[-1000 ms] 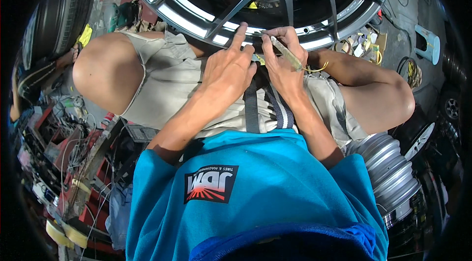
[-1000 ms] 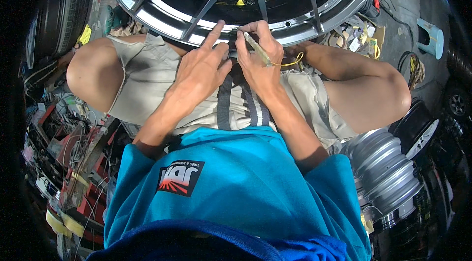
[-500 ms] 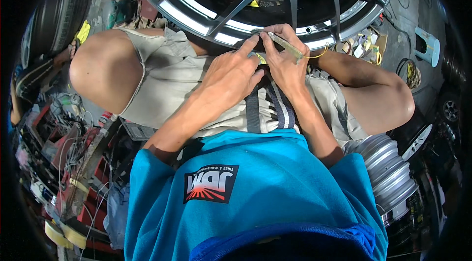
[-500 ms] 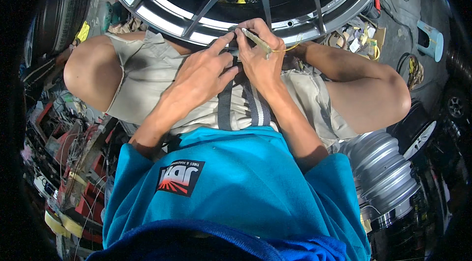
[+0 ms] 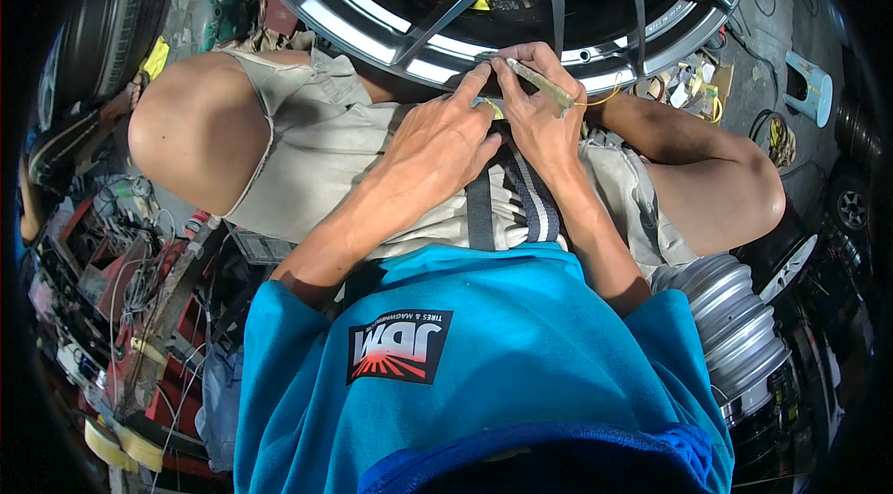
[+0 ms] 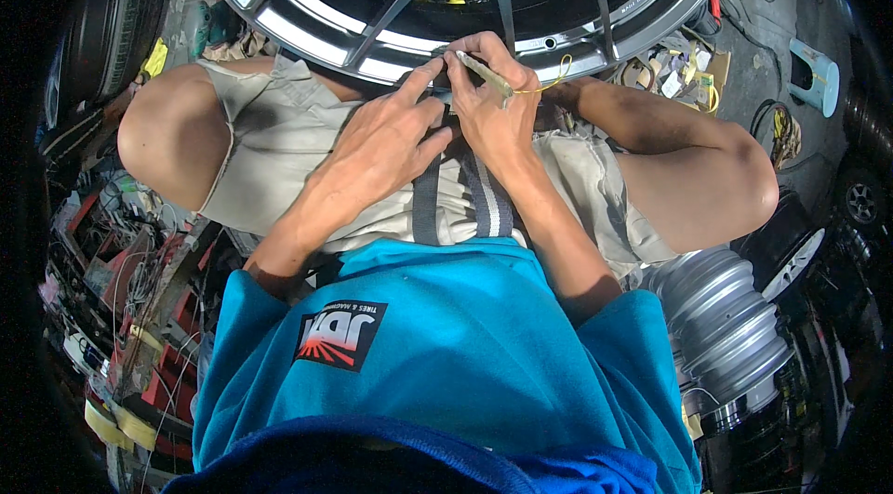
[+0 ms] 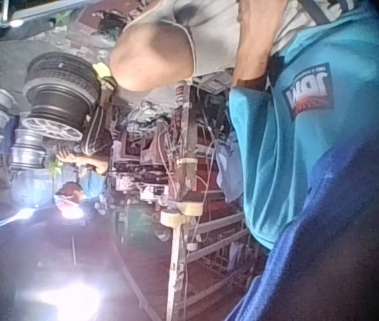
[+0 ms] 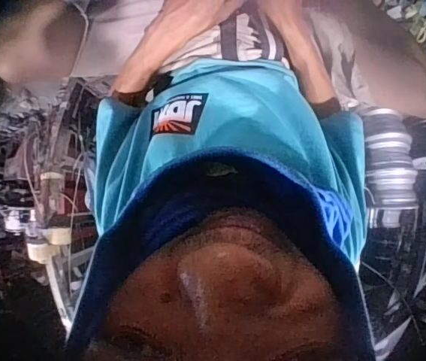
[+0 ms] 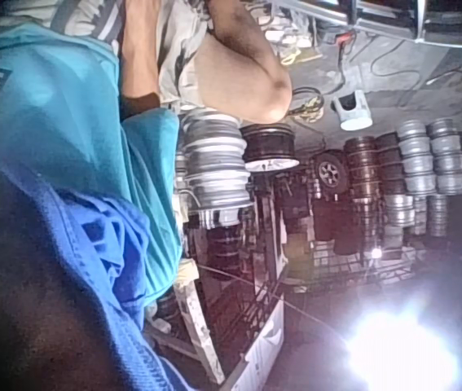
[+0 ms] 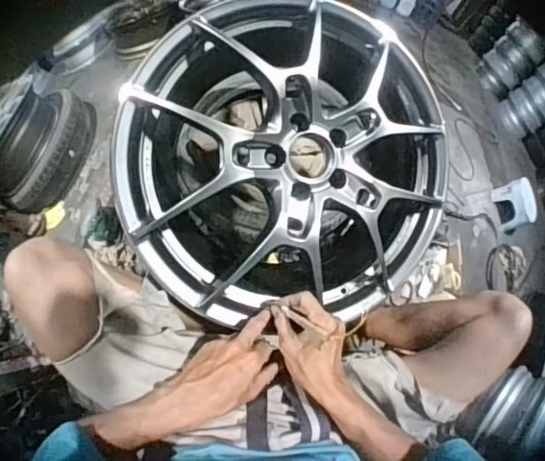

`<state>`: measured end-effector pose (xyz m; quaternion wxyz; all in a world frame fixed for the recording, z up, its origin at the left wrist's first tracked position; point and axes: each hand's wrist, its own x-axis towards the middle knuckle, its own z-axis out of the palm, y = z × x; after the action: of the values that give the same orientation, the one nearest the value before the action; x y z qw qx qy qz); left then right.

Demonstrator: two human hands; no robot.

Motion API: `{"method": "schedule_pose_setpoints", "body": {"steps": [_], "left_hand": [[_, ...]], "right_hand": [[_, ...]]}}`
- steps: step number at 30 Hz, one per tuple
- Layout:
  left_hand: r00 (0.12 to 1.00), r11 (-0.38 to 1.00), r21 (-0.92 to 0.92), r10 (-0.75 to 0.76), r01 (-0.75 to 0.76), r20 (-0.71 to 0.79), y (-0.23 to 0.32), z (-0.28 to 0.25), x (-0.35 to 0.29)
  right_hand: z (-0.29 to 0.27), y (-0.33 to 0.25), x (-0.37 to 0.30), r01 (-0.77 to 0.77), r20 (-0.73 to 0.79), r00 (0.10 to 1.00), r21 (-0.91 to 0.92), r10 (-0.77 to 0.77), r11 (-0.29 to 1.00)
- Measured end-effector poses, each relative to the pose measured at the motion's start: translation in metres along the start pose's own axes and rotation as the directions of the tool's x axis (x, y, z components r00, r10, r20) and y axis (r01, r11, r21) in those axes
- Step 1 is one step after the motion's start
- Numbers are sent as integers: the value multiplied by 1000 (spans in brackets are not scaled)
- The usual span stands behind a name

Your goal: The person applies tape along the rim and spokes of a car wheel using a handheld tool and their fingers, rotating the wheel by hand to work on different sections.

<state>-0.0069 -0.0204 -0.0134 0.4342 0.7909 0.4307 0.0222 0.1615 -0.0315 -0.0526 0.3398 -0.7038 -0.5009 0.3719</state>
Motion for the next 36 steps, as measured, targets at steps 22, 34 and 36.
{"method": "schedule_pose_setpoints", "body": {"steps": [22,34,36], "left_hand": [[999,999,-18,-39,39,30,2,0,1],[1000,1000,-13,-8,8,2,-2,0,1],[1000,1000,-13,-18,18,6,-1,0,1]], "right_hand": [[2,-1,3,-38,-5,999,-14,38,999],[-1,-3,3,-12,1,1000,2,12,1000],[-1,-3,3,-21,12,1000,5,21,1000]]}}
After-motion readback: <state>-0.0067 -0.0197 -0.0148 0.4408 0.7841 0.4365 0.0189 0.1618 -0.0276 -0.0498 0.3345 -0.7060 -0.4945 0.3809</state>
